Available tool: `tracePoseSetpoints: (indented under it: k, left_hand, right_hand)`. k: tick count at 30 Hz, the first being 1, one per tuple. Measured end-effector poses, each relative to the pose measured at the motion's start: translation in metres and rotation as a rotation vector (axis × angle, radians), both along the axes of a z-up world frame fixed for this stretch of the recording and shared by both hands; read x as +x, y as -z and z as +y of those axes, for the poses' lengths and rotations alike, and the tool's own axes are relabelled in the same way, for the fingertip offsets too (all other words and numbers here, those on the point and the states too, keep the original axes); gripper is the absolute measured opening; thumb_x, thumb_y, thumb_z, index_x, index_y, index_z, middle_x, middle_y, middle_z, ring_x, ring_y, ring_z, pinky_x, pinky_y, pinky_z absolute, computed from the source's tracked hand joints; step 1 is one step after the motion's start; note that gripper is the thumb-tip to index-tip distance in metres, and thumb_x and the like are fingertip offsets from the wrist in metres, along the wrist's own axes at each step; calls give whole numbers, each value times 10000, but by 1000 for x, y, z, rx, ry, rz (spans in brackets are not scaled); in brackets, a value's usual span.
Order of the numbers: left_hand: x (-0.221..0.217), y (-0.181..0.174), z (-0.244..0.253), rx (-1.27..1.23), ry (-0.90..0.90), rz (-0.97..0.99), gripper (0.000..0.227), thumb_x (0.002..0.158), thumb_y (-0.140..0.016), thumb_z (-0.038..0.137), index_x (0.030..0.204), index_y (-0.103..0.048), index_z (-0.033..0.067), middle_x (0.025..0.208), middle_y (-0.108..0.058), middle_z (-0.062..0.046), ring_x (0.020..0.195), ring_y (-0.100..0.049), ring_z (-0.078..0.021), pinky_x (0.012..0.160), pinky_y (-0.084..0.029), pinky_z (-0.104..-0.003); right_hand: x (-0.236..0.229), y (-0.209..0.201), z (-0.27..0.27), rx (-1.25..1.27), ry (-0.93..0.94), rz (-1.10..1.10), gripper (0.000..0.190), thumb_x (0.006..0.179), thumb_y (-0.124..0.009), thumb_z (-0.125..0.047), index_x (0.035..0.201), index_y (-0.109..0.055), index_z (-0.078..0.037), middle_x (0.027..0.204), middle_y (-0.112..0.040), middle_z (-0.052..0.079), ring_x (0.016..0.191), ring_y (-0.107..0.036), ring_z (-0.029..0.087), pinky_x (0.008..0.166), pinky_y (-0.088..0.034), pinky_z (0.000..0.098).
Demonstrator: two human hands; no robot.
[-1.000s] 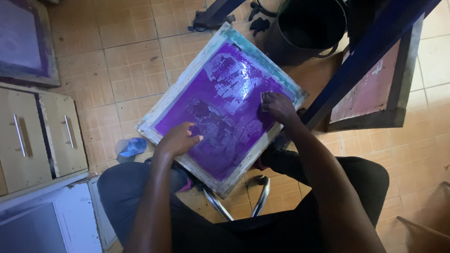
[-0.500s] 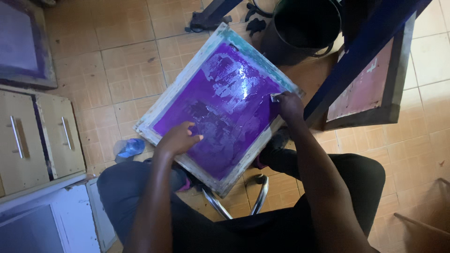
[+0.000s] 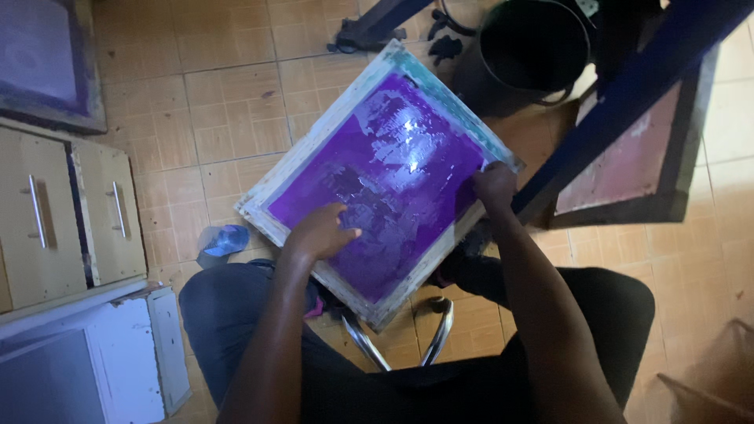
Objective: The person scrapes a purple surface inside a wooden frame using a small metal tool. They repeatedly remove material from the surface, working across different areas of the frame.
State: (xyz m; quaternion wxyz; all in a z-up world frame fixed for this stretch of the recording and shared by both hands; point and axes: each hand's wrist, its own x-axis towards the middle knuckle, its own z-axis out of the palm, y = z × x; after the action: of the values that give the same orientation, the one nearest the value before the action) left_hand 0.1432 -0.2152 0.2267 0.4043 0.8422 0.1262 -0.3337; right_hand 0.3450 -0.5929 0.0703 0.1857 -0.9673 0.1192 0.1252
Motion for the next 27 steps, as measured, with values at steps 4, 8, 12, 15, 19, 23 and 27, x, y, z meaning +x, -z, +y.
tracePoseSetpoints:
  k: [4, 8, 12, 15, 19, 23, 27]
  left_hand:
    - [0, -34, -4, -35, -21, 12, 677, 967, -664, 381, 1514, -509, 12, 1335, -658, -314, 1328, -586, -482, 1121, -439, -573]
    - [6, -42, 0, 62, -24, 29, 692, 967, -683, 435, 1534, -505, 82, 1380, -650, -238, 1355, -586, -393, 1138, -447, -501]
    - [7, -46, 5, 151, -49, 126, 677, 997, -605, 475, 1564, -463, 134, 1369, -639, -210, 1313, -618, -385, 1069, -502, -535]
    - [12, -70, 4, 226, -50, 177, 684, 964, -627, 509, 1539, -499, 163, 1315, -671, -168, 1255, -661, -362, 1012, -536, -521]
    - [29, -62, 14, 197, 24, 148, 660, 957, -650, 454, 1518, -512, 134, 1342, -661, -204, 1281, -641, -399, 1045, -525, -544]
    - [55, -50, 36, 142, -110, 49, 614, 994, -624, 403, 1483, -535, 43, 1358, -635, -274, 1303, -614, -454, 1066, -496, -588]
    - [64, -50, 54, 280, -172, 93, 614, 997, -620, 442, 1463, -528, 54, 1357, -624, -260, 1267, -627, -468, 1030, -506, -605]
  right_hand:
    - [11, 3, 11, 33, 38, 19, 279, 818, -678, -309, 933, -795, -82, 918, -749, 248, 990, -712, 474, 853, -570, 578]
    - [26, 10, 32, 66, 159, -19, 273, 774, -704, -302, 941, -799, -107, 880, -745, 201, 981, -729, 437, 852, -584, 513]
    - [29, -22, 73, 44, 167, -46, 266, 819, -752, -290, 942, -798, -59, 875, -730, 273, 984, -718, 492, 813, -598, 526]
    - [37, -14, 93, 39, 54, 1, 269, 847, -746, -240, 972, -795, -6, 932, -736, 305, 1030, -693, 518, 865, -563, 580]
    - [39, -2, 109, 14, -17, -31, 241, 812, -753, -231, 903, -790, -12, 844, -728, 292, 963, -708, 525, 806, -572, 602]
    - [44, 29, 115, -450, -453, -221, 196, 855, -709, -275, 870, -793, -98, 747, -700, 125, 720, -766, 318, 588, -627, 397]
    - [22, 18, 137, -198, -756, -425, 212, 894, -609, -84, 985, -796, -46, 919, -718, 197, 864, -740, 401, 733, -614, 452]
